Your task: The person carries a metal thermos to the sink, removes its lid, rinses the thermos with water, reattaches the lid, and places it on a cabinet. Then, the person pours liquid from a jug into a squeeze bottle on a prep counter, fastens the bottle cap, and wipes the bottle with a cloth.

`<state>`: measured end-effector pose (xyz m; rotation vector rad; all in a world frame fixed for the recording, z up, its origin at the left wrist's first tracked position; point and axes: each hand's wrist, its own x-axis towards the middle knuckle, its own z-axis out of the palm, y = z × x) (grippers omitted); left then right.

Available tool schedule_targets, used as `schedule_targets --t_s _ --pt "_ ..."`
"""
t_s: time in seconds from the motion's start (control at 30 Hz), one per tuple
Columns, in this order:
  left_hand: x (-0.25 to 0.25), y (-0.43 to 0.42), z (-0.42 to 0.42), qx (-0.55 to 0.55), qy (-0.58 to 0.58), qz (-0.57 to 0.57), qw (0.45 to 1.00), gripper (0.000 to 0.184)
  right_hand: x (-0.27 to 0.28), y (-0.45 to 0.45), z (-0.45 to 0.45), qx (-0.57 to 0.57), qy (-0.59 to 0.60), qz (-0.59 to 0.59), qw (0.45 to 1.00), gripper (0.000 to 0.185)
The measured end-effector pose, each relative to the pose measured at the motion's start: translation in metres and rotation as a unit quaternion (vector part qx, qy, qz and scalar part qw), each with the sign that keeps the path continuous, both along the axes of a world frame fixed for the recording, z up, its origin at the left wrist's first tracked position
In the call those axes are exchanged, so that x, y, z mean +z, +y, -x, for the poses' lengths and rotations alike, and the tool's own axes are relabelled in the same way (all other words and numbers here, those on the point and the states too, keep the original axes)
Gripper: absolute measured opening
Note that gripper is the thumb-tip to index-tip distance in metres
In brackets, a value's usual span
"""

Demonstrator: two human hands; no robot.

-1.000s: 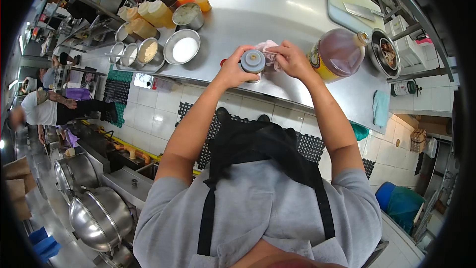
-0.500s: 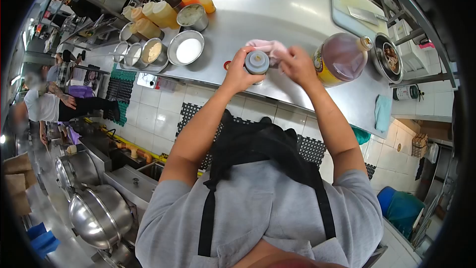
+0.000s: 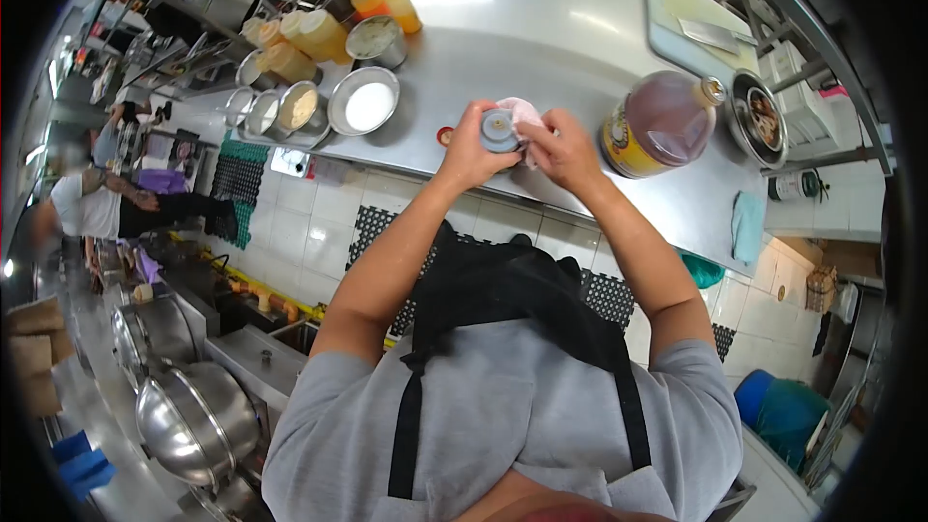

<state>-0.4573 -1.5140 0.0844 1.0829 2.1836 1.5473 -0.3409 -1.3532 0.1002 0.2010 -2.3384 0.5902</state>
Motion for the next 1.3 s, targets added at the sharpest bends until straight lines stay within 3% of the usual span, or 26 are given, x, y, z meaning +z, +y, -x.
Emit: schedule_targets --t_s 0.13,0.27,0.33,0.4,0.43,0.57,0.63,0.8,0.93,1.03,1.13,1.2,1.23,1.3 --pt "0.034 -0.009 0.006 -0.087 -0.053 0.066 0.993 0.077 0.005 0.015 0.021 0.021 -0.048 -0.045 0.998 0.045" --pt "0.016 -0.011 0.027 -0.132 -0.088 0.041 0.986 0.078 0.022 0.021 0.032 0.072 -0.088 -0.066 0.991 0.053" --pt "0.005 -0.011 0.026 -0.109 -0.079 0.037 0.99 0.077 0.026 0.023 0.028 0.084 -0.114 -0.077 0.987 0.052" --pt "-0.003 -0.011 0.013 0.0 -0.09 -0.019 0.996 0.076 0.026 0.019 0.017 0.046 -0.122 -0.082 0.988 0.05" --pt "-0.004 -0.012 0.004 0.044 -0.033 -0.002 0.998 0.073 0.025 0.015 0.012 0.044 -0.112 -0.085 0.989 0.048" --pt "0.001 -0.004 -0.014 0.072 -0.052 -0.098 0.991 0.072 0.032 0.01 0.009 0.022 -0.178 -0.065 0.982 0.046" --pt "0.004 -0.002 0.001 0.007 -0.107 -0.026 0.994 0.074 0.035 0.022 0.024 0.042 -0.196 -0.066 0.978 0.046" --pt "0.011 -0.003 0.025 -0.079 -0.094 0.025 0.992 0.076 0.036 0.038 0.065 0.139 -0.215 -0.066 0.964 0.051" --pt "0.0 -0.004 0.032 -0.104 -0.102 0.038 0.989 0.079 0.038 0.03 0.054 0.107 -0.267 -0.051 0.956 0.053" --pt "0.013 0.0 0.019 -0.124 -0.13 0.023 0.983 0.077 0.037 0.026 0.028 0.052 -0.222 -0.043 0.973 0.053" --pt "0.001 0.003 0.017 -0.123 -0.105 0.005 0.987 0.071 0.032 0.028 0.0 0.015 -0.252 0.007 0.968 0.049" --pt "-0.002 0.002 0.018 -0.108 -0.134 -0.023 0.985 0.071 0.026 0.043 -0.017 -0.005 -0.265 0.106 0.958 0.043" --pt "-0.005 0.002 0.019 -0.108 -0.128 -0.024 0.986 0.071 0.024 0.045 -0.023 -0.029 -0.242 0.176 0.954 0.038" --pt "-0.004 0.001 0.019 -0.108 -0.125 -0.024 0.986 0.071 0.032 0.038 -0.028 -0.087 -0.186 0.176 0.963 0.037"
